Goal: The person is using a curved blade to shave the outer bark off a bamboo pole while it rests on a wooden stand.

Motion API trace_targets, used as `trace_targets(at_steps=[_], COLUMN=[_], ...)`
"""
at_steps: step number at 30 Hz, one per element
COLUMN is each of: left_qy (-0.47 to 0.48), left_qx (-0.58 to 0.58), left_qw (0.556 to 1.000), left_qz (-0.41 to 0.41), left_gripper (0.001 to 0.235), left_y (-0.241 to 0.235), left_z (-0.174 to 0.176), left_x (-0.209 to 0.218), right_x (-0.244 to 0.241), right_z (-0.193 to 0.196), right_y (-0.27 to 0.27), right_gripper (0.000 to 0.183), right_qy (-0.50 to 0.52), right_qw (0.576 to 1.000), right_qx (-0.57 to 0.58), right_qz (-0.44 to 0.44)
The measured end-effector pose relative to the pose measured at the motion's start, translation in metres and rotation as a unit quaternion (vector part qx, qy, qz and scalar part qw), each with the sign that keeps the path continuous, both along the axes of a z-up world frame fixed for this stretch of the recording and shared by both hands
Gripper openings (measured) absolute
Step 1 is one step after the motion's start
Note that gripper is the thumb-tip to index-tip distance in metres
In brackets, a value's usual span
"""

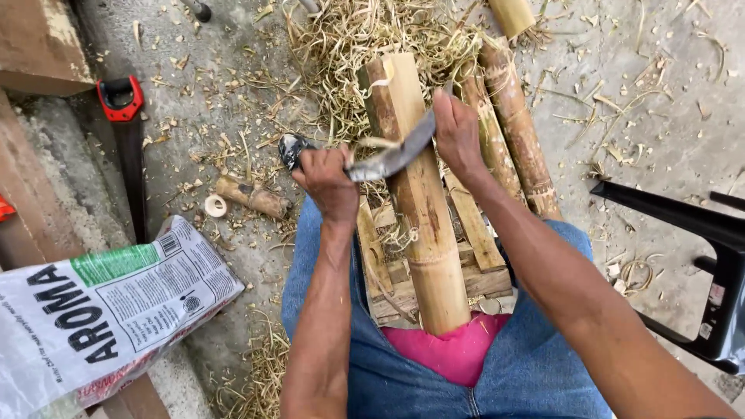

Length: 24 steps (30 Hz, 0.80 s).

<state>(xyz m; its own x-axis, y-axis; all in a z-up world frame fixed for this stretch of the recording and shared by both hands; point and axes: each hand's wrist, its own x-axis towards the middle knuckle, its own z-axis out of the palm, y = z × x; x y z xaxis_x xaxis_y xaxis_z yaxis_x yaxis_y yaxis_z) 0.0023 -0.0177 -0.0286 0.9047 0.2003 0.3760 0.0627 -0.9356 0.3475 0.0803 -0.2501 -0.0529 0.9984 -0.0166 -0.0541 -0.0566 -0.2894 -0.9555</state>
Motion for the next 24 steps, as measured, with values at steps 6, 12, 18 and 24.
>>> trace_targets(at_steps=[6, 12, 18, 24], left_qy=[-0.067, 0.041, 0.079, 0.07], left_qx=[0.017, -0.002, -0.079, -0.108], left_qw=[0.998, 0.998, 0.994, 0.992], left_qz=[0.008, 0.04, -0.017, -0.01], left_gripper=[0.027, 0.034, 0.028, 0.024], left_y=[0.022, 0.018, -0.033, -0.042], left_z=[-0.017, 0.01, 0.04, 0.04], left_x=[0.11, 0.126, -0.069, -0.153], right_x=[0.122, 0.149, -0.061, -0.173], right_z=[-0.012, -0.032, 0.044, 0.041], right_y=[0.021, 0.017, -0.027, -0.039], right_gripper=[0.047, 0.054, 0.054, 0.044], right_qy=[-0.009, 0.087, 0.124, 0.051], right_qw=[1.0, 0.996, 0.988, 0.99], right_qx=[0.009, 0.013, -0.084, -0.13], right_qz=[0.004, -0.008, 0.032, 0.011])
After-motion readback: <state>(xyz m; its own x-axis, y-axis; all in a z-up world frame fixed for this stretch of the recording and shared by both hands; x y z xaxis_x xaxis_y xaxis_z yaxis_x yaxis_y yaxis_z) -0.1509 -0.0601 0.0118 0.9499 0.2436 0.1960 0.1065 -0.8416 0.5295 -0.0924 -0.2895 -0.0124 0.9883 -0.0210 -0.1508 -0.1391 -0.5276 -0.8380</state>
